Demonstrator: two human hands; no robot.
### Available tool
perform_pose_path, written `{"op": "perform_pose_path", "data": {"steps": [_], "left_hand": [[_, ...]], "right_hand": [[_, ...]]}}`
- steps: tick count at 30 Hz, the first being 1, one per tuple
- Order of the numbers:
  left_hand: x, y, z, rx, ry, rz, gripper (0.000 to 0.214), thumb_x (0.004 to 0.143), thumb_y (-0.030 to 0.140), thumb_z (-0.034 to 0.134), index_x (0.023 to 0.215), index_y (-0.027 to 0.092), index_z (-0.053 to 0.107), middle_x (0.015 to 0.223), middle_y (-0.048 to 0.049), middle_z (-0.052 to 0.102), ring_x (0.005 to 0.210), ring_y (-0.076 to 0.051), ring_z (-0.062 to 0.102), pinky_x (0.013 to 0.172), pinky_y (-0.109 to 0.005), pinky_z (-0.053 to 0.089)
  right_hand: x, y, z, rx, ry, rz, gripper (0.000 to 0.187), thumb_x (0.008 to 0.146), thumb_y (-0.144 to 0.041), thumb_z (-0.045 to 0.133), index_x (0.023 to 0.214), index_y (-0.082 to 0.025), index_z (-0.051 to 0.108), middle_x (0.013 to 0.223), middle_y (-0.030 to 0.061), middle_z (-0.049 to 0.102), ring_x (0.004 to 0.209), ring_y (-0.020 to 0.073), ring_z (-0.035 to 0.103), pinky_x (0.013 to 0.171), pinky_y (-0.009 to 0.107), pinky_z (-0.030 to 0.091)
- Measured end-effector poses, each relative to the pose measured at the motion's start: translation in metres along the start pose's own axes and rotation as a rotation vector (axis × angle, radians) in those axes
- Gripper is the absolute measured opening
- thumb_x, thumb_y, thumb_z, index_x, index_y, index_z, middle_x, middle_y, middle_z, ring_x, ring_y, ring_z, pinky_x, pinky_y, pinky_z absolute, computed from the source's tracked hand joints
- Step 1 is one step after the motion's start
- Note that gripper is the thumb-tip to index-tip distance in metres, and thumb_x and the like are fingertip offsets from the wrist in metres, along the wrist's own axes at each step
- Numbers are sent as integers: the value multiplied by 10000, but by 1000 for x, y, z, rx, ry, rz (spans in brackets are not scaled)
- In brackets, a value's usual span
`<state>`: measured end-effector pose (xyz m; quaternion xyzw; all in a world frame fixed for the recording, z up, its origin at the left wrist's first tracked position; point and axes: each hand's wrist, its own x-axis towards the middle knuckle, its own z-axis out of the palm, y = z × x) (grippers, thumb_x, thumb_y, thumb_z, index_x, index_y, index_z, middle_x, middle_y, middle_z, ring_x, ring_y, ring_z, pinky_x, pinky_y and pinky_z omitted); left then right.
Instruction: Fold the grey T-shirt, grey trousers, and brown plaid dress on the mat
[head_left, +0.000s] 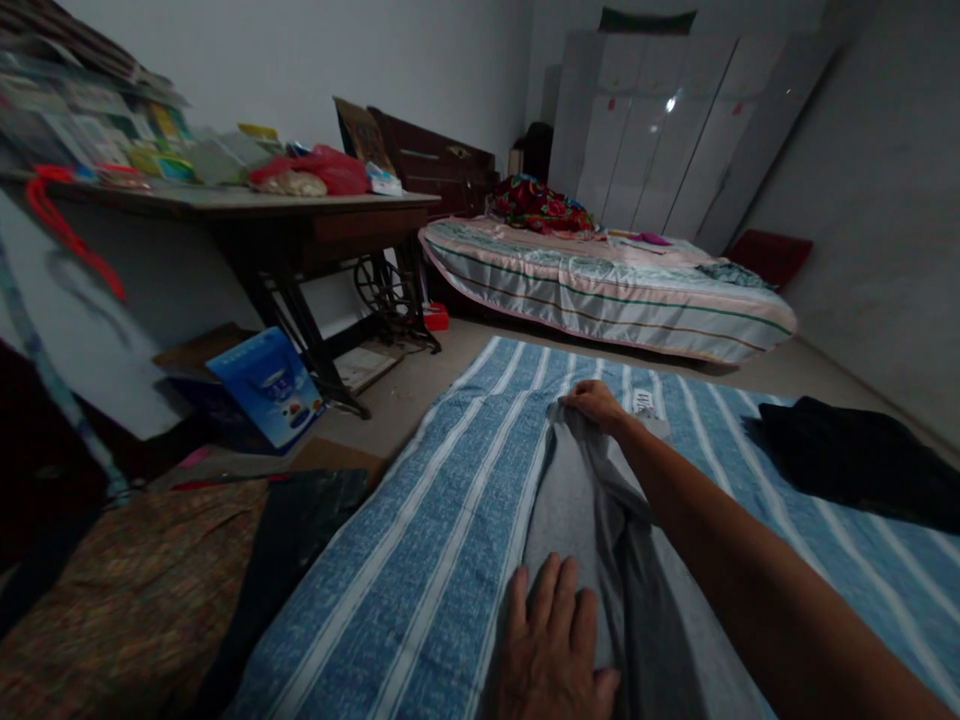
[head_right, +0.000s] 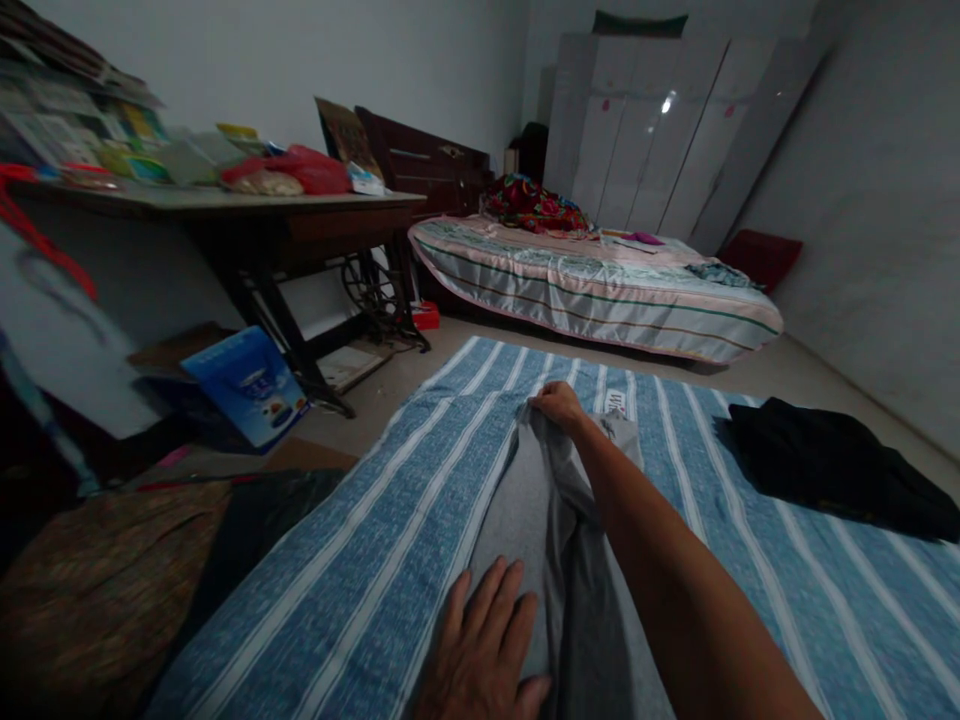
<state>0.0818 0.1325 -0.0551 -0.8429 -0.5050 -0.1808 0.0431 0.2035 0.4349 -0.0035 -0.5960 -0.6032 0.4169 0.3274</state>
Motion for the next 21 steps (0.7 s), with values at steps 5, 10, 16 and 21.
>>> {"op": "perform_pose_path", "data": {"steps": [5,10,16,21], "left_hand": [[1,1,-1,-12,-31,7,610,812,631,544,1267,223,561,1380,-155,540,1258,-383,494,959,-568,407],[-1,-4,1,31,-68,-46,681,744,628,611,1306,249,551,1411,-179,499,1258,-452,460,932,-606,386],[-6,-8,9,125,-45,-3,642,764,533,615,1346,286,509,1449,-129,469,1279,-389,450,969,-555,361],[-6,-8,9,193,-27,18,613,754,524,622,1317,300,526,1423,-112,503,1263,-364,472,953,-523,370]], "right_hand": [[-3,-2,-15,-28,-67,57,293,723,-387,710,619,-176,536,453,-75,455,414,57,388,401,185,277],[-4,0,-24,-81,-237,236,324,666,-405,795,622,-126,638,546,36,632,464,120,547,421,209,388],[1,0,-21,-13,-368,336,288,750,-393,749,735,-113,687,652,70,695,543,173,626,496,256,496],[0,-1,-21,130,-486,390,222,795,-339,705,763,-120,682,684,69,707,571,167,639,577,264,538]]}}
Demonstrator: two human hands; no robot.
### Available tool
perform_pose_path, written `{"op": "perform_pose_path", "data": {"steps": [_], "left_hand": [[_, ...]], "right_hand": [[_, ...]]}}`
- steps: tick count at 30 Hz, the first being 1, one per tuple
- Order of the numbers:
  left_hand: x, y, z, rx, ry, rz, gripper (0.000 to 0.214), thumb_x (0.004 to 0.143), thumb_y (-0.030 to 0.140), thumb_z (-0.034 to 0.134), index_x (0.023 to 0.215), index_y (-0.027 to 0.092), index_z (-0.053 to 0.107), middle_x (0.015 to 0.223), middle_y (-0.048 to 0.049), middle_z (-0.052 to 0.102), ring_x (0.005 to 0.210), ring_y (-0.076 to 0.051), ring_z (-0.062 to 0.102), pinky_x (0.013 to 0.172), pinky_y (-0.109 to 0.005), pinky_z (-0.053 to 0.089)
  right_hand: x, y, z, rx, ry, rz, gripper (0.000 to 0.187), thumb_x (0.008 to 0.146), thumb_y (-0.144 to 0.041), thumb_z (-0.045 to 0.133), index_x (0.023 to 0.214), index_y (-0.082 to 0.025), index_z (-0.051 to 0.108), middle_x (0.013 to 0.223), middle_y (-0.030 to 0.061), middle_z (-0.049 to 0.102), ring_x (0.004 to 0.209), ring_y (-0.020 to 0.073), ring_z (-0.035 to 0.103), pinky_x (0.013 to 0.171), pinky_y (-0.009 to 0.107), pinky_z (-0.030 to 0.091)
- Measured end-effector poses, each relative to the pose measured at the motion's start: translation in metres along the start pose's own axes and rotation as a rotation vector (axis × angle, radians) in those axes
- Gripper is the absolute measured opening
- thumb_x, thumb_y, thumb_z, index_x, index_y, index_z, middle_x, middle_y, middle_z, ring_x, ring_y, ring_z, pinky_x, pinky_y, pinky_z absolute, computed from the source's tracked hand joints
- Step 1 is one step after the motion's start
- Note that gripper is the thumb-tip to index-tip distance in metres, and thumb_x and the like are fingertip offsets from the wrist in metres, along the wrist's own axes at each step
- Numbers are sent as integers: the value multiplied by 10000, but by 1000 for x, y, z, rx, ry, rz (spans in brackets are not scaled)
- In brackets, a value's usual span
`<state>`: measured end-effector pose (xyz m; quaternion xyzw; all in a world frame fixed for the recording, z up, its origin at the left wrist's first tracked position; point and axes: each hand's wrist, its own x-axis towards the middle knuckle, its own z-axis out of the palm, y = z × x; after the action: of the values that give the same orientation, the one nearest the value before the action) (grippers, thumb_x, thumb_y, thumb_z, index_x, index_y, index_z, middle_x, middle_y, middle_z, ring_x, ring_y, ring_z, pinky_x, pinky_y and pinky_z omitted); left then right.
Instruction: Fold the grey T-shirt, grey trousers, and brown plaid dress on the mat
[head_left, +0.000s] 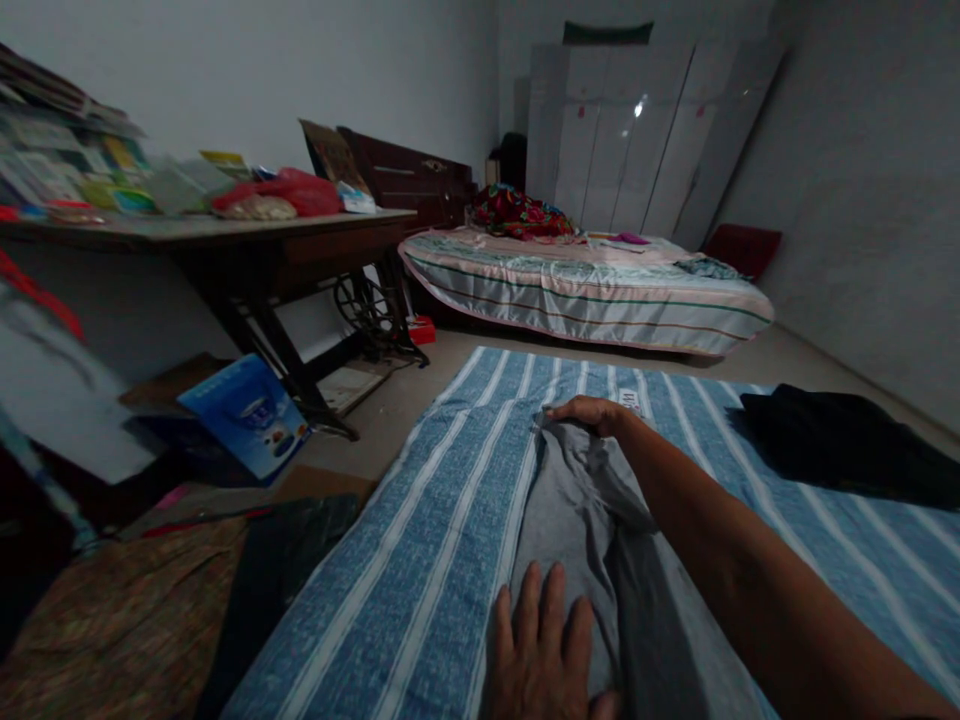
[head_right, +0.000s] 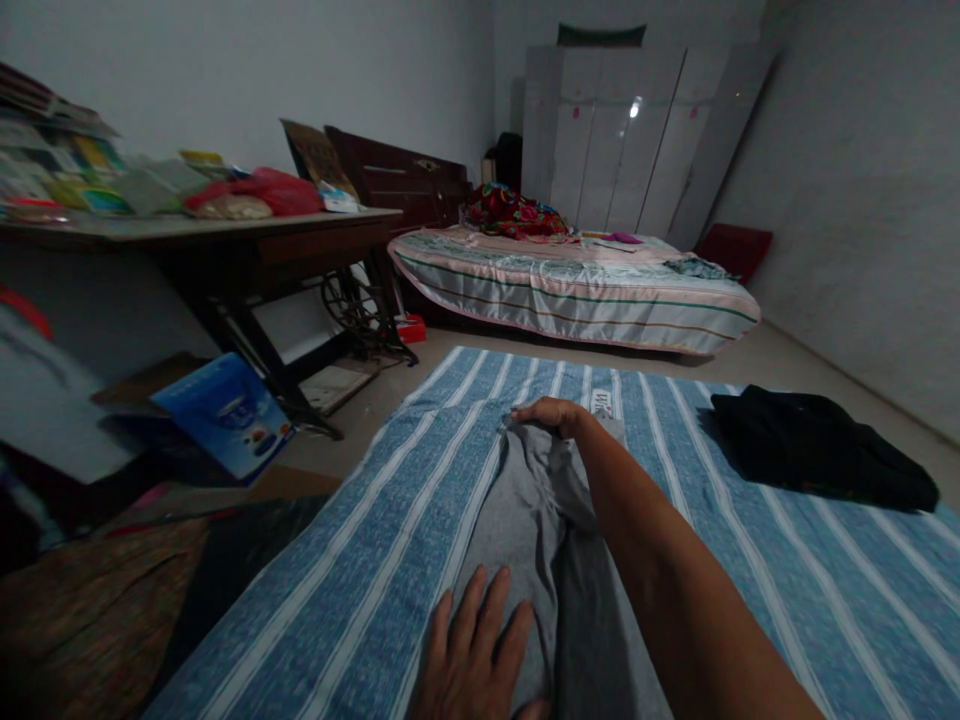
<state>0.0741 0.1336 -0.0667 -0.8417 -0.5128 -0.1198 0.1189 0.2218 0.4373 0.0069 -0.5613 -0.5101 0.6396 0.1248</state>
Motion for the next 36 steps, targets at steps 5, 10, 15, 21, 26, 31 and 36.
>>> {"op": "perform_pose_path", "data": {"steps": [5,10,15,21,26,31,36], "left_hand": [[1,1,-3,3,-8,6,626,765,553,604,1327,291,518,1428,-116,496,1266,-369,466,956,-524,362],[2,0,-6,8,5,14,609,790,590,563,1317,286,529,1424,-121,498,1253,-372,476,949,-528,361],[1,0,-5,-2,1,12,618,784,572,572,1331,289,518,1425,-121,497,1259,-378,467,953,-532,359],[2,1,-5,1,-12,6,627,770,564,586,1330,287,520,1428,-125,493,1262,-381,466,952,-538,369],[4,1,-9,-8,-2,1,630,783,629,552,1310,284,536,1409,-130,512,1251,-372,483,945,-531,377],[4,2,-9,12,47,11,637,804,680,493,1291,273,551,1381,-131,538,1233,-361,498,936,-519,374],[4,2,-8,27,56,10,614,786,629,550,1291,280,545,1391,-120,528,1241,-354,488,952,-510,364]], "right_hand": [[7,5,-3,105,8,1,233,833,-373,654,774,-148,653,661,47,698,586,175,646,614,293,556],[18,9,-6,128,-19,16,245,798,-390,702,783,-148,670,641,63,696,549,190,639,609,316,554],[17,13,-7,243,-96,-45,133,799,-261,667,814,-130,653,668,67,699,577,194,650,619,322,552],[8,17,-8,421,-102,-226,98,784,-117,603,861,-177,605,644,-9,668,572,137,632,620,249,533],[14,17,-9,391,-144,-145,102,840,-205,595,909,-139,632,680,43,693,591,175,651,627,300,556],[23,18,-12,289,-162,-1,319,902,-436,555,850,-133,643,657,73,699,570,199,653,606,344,573],[16,17,-10,268,-229,-5,225,895,-304,569,824,-108,653,684,87,709,573,182,655,591,292,561]]}}
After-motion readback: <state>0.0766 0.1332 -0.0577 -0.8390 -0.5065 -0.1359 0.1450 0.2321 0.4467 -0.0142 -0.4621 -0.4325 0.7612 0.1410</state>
